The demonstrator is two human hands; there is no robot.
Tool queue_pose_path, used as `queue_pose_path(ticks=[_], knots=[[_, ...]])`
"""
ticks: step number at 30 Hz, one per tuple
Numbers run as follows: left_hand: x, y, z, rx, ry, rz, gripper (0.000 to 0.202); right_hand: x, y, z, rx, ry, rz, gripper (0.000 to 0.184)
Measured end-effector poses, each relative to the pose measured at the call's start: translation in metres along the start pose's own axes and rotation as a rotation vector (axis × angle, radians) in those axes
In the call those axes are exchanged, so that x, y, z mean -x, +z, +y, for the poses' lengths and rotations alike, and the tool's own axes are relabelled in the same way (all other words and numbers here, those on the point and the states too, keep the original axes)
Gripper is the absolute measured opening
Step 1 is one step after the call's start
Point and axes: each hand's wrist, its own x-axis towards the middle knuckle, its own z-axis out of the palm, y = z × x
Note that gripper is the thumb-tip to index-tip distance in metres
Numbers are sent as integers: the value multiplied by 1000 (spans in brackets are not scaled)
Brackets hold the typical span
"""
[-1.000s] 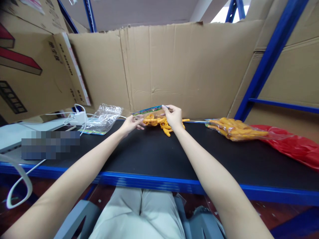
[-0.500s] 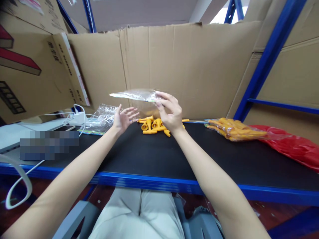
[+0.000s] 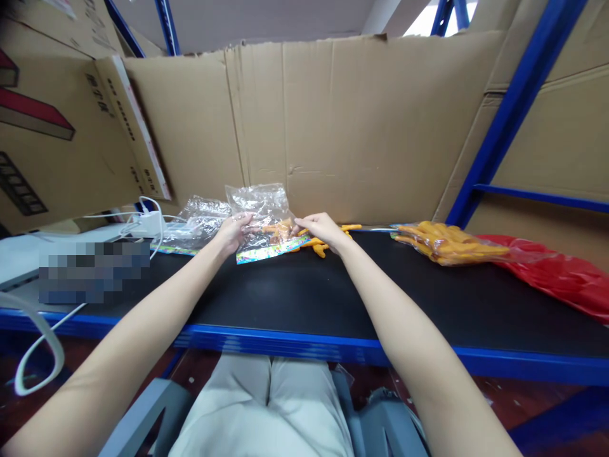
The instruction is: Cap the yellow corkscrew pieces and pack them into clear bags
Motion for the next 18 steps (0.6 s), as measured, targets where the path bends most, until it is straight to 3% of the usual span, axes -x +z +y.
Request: queue_pose_path(ticks=[2,5,8,10,13,18], knots=[[-1,1,-6,-9,-14,41,14,-3,-3,11,-170,155,-1,18],[0,2,-11,-88,-6,-31,18,-3,-6,18,-363,270,42,19],[4,4,-12,-207,6,-177,30,-1,-3,16,-451,329,-107,29],[7,6,-13,-294,22,-225,36,0,2,13,-488,349,-151,26],[9,9,-15,-423,64,-150,39,-2,11,13,-525,340,-19,12],[3,7,-21,-598,197,51,40,-8,24,19,-499,296,261,19]])
